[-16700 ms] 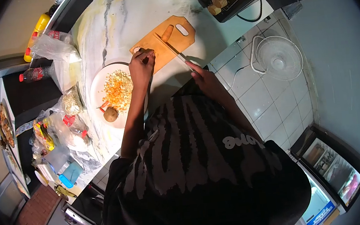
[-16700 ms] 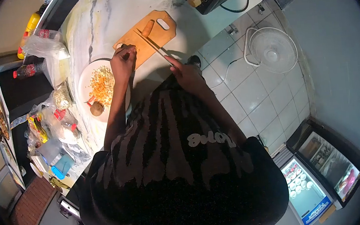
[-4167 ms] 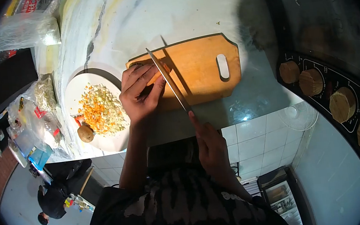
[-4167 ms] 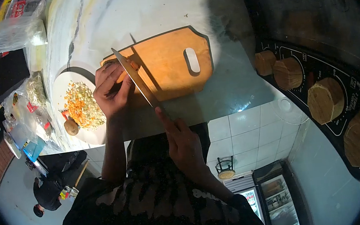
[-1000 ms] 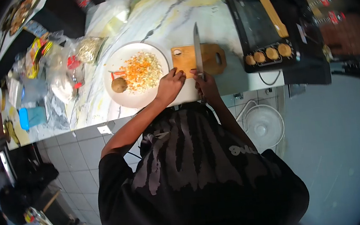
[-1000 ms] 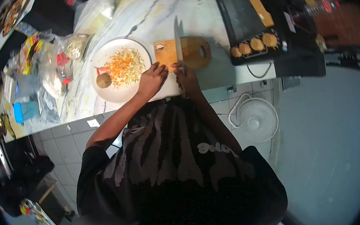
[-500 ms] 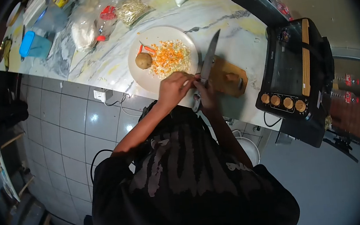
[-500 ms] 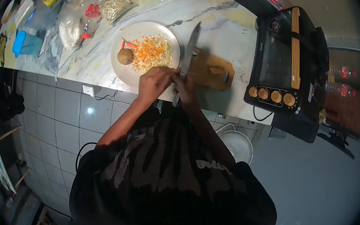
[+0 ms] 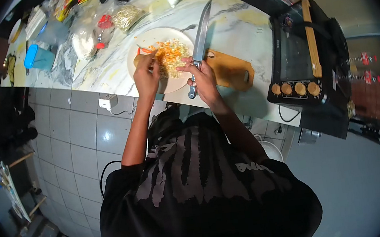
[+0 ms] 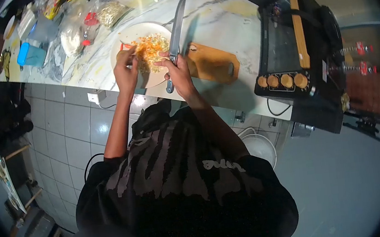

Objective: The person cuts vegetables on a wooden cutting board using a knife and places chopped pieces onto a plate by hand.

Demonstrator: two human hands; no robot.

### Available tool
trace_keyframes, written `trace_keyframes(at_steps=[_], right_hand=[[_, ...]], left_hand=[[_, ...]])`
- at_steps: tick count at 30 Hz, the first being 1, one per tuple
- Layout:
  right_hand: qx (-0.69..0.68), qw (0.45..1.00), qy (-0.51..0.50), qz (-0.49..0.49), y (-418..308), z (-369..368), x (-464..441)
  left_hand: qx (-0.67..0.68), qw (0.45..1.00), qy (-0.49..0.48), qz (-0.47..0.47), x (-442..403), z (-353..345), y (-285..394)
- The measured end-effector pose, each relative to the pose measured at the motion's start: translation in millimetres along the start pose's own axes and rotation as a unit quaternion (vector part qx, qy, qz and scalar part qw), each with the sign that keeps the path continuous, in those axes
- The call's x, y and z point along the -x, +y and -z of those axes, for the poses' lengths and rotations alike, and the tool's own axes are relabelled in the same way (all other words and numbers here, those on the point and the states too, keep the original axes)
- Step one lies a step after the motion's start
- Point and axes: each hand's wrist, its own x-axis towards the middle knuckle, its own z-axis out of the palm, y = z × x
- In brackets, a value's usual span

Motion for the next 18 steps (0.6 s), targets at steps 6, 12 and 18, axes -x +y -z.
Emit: trace_keyframes(at_steps=[6, 12, 18], right_hand=[[-0.021, 0.997, 0.058, 0.036, 0.2, 72.1, 42.0], [-0.012, 0.979, 0.205, 0.001, 19.2, 155.9, 125.4], [-0.022, 0.963, 0.268, -0.034, 44.7, 186.4, 227.9]], left_hand=[[-0.005, 0.991, -0.046, -0.126, 20.3, -37.1, 46.1], [-0.015, 0.929, -0.292, -0.228, 71.4, -120.9, 76.6], [-0.061, 0.923, -0.236, -0.296, 92.5, -157.1, 54.2]])
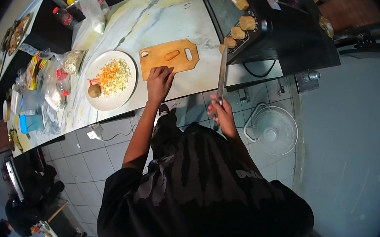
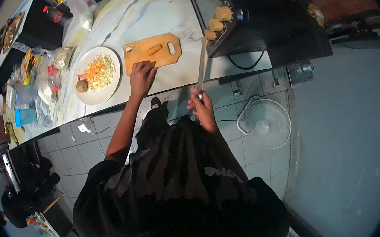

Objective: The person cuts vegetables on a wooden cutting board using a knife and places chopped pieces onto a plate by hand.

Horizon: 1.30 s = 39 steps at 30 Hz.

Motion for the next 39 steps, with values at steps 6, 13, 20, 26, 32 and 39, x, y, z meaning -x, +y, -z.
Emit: trace_keyframes(at_steps=[6, 13, 20, 26, 32, 39], right_hand=[[0.194, 0.974, -0.068, 0.097, 10.4, 14.5, 1.5], [0.259, 0.937, -0.033, 0.232, -4.3, 18.7, -64.6], [0.072, 0.996, 0.003, 0.043, -7.2, 37.0, -67.6], [0.132, 0.986, 0.072, 0.073, -5.8, 11.5, -70.4], [0.166, 0.964, 0.083, 0.192, -38.1, -15.3, -88.4], [0.063, 0.961, 0.197, 0.182, -56.8, -41.1, -79.9]], left_hand=[[-0.031, 0.998, 0.039, -0.03, 1.6, -7.0, -2.8], [0.008, 0.997, 0.076, 0.027, 4.2, -6.1, -3.7], [0.035, 0.995, 0.071, 0.059, 3.5, -3.1, 0.4], [0.04, 0.999, 0.026, 0.015, -6.8, 6.2, -15.5], [0.158, 0.978, -0.137, -0.002, -29.7, 15.6, -46.4], [0.197, 0.972, -0.128, 0.018, -29.8, 12.9, -48.6]])
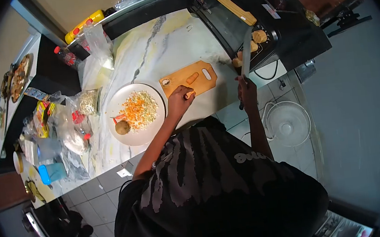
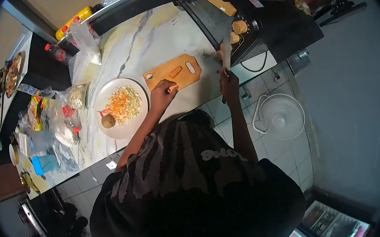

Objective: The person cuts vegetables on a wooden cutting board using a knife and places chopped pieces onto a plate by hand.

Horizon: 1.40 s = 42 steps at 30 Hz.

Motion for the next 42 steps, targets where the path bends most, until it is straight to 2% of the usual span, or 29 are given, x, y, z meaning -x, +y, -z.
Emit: trace_keyframes(at_steps=[4, 7, 9, 10, 11, 12, 14, 16, 17, 19, 27, 29, 33, 35, 42], right_hand=[[-0.029, 0.999, 0.036, 0.017, 10.1, -14.1, 10.4], [0.034, 0.997, 0.058, 0.047, 20.7, -26.0, 4.8], [0.171, 0.963, 0.089, 0.187, 20.1, -33.7, 1.5], [0.173, 0.963, 0.094, 0.186, 17.1, -36.8, 0.7], [0.188, 0.944, 0.136, 0.236, 13.6, -38.4, -0.6], [0.204, 0.92, 0.178, 0.283, 5.8, -40.1, -0.4], [0.238, 0.834, 0.25, 0.429, -21.0, -38.0, -17.4], [0.324, 0.792, 0.312, 0.412, -58.8, -33.7, -17.9], [0.327, 0.791, 0.315, 0.411, -69.9, -29.1, -25.0], [0.388, 0.745, 0.345, 0.418, -86.3, -18.5, -42.2], [0.443, 0.716, 0.381, 0.381, -92.0, -6.9, -65.3], [0.434, 0.691, 0.398, 0.419, -88.2, -3.3, -70.3], [0.407, 0.701, 0.407, 0.421, -87.9, -9.5, -69.8], [0.385, 0.715, 0.413, 0.412, -87.8, -10.9, -69.4], [0.386, 0.714, 0.402, 0.425, -89.4, -10.0, -67.1]], left_hand=[[-0.008, 1.0, 0.015, -0.01, 0.5, 2.9, -1.7], [-0.016, 1.0, 0.001, -0.003, -2.3, 11.9, -4.6], [-0.012, 1.0, -0.003, -0.006, -4.0, 14.5, -3.7], [-0.011, 1.0, -0.005, -0.003, -3.3, 15.4, -2.4], [0.003, 1.0, -0.01, -0.001, -2.1, 16.8, -1.6], [0.006, 1.0, -0.017, -0.001, -0.5, 17.2, -3.5], [-0.036, 0.999, -0.015, -0.028, -1.7, 14.5, -10.1], [0.002, 0.999, -0.011, -0.033, -0.3, 12.8, -12.1], [0.037, 0.999, -0.001, -0.036, -0.4, 12.1, -13.4], [0.029, 0.999, -0.015, -0.031, -0.7, 14.1, -12.0], [0.055, 0.998, -0.003, -0.015, -1.3, 12.1, -9.5], [0.023, 0.998, 0.014, -0.051, -1.4, 9.8, -12.5], [0.003, 1.0, -0.014, -0.013, -2.3, 10.7, -11.1], [-0.016, 0.998, -0.035, -0.04, -3.3, 12.3, -15.3], [0.007, 0.998, -0.016, -0.059, -3.5, 9.9, -15.9]])
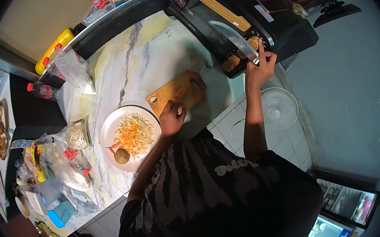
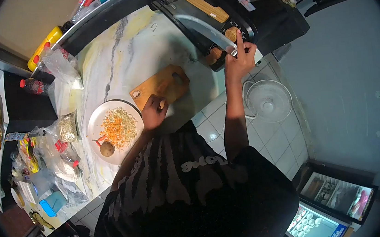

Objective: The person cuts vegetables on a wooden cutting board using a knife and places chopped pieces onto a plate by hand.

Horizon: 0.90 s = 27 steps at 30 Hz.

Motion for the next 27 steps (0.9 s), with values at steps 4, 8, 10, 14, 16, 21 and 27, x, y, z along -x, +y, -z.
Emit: trace_keyframes(at_steps=[4, 8, 10, 14, 16, 21, 27], right_hand=[[0.023, 0.999, -0.016, -0.028, -7.3, 2.8, -4.8], [0.016, 0.999, -0.005, -0.034, -4.6, 1.0, -2.2], [-0.004, 1.0, 0.01, -0.025, -1.3, -2.8, -0.2], [-0.009, 0.999, 0.047, 0.007, 9.3, -12.3, 6.0], [-0.01, 0.999, 0.051, 0.006, 8.6, -13.9, 6.0], [-0.04, 0.997, 0.066, -0.007, 7.6, -17.2, 10.5], [0.014, 0.999, 0.011, -0.038, -0.6, -10.6, 5.4]], left_hand=[[0.009, 1.0, -0.005, 0.025, -1.4, 2.9, 5.5], [-0.004, 1.0, -0.001, 0.026, -2.0, 4.0, 10.1], [-0.001, 1.0, 0.0, 0.029, -1.7, 3.0, 8.1], [0.016, 0.999, -0.001, 0.046, -0.1, 1.4, 8.6], [0.011, 0.999, 0.0, 0.04, -1.7, 1.8, 7.7], [0.007, 0.998, -0.017, 0.052, -4.1, 6.4, 14.9], [-0.002, 0.999, -0.011, 0.039, -0.2, 4.0, 9.0]])
